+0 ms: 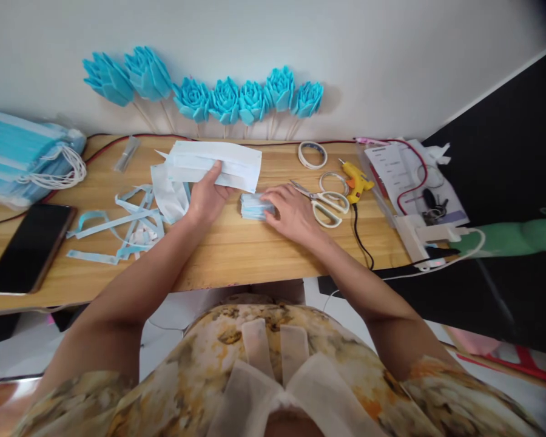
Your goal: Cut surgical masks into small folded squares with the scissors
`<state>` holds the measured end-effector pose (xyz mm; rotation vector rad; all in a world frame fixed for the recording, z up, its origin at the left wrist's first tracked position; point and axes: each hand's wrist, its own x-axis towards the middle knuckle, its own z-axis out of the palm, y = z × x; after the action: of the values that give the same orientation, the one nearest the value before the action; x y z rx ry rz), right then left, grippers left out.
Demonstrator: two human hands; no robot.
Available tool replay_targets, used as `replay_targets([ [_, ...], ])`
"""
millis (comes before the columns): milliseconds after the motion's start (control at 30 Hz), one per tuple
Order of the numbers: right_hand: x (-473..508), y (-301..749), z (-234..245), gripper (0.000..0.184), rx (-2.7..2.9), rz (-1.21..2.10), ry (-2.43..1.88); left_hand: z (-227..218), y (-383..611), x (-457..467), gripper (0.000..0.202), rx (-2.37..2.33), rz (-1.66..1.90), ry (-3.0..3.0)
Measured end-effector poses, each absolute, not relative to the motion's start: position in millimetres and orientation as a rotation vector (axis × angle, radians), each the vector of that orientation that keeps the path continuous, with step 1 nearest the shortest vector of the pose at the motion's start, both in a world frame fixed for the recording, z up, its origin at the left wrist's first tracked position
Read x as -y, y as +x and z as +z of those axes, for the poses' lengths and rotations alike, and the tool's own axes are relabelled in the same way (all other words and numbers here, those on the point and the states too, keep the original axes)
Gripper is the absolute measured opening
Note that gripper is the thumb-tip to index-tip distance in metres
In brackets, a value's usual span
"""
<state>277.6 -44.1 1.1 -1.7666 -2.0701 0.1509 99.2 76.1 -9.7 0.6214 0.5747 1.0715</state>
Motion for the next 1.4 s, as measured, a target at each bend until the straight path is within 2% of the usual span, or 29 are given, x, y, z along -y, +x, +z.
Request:
replay_targets([
  [167, 38, 277, -10, 0.017, 1.986, 0.185, -1.777, -9, 100, -78, 0.036, -0.600, 1.084, 0.617],
  [300, 36, 278, -7, 0.016, 1.900, 0.155, -1.757, -11, 99, -80, 0.034, -0.605, 1.102, 0.611],
  [633, 53, 270, -8, 0.024, 2.109, 0.125, -1.833, -10, 100, -83, 0.026, -0.635, 1.117, 0.594],
  [767, 57, 265, -7, 0.034, 2.222, 0.037, -1.863, -11, 100, -83, 0.031, -0.636, 1.101, 0.591],
  [900, 52, 261, -5, 0.025, 2.332, -0.039, -1.904, -15, 99, -87, 0.040, -0.616, 1.075, 0.565],
  [1100, 61, 268, -11, 0.026, 2.300, -0.136, -1.867, -12, 98, -90, 0.036, -0.639, 1.118, 0.566],
  [1267, 90, 276, -4, 0.025, 2.323, -0.029, -1.808, -3, 99, -80, 0.041, -0.595, 1.064, 0.576],
  [1400, 99, 281, 6, 0.034, 2.194, 0.092, -1.796, -1, 101, -74, 0.038, -0.579, 1.024, 0.591],
])
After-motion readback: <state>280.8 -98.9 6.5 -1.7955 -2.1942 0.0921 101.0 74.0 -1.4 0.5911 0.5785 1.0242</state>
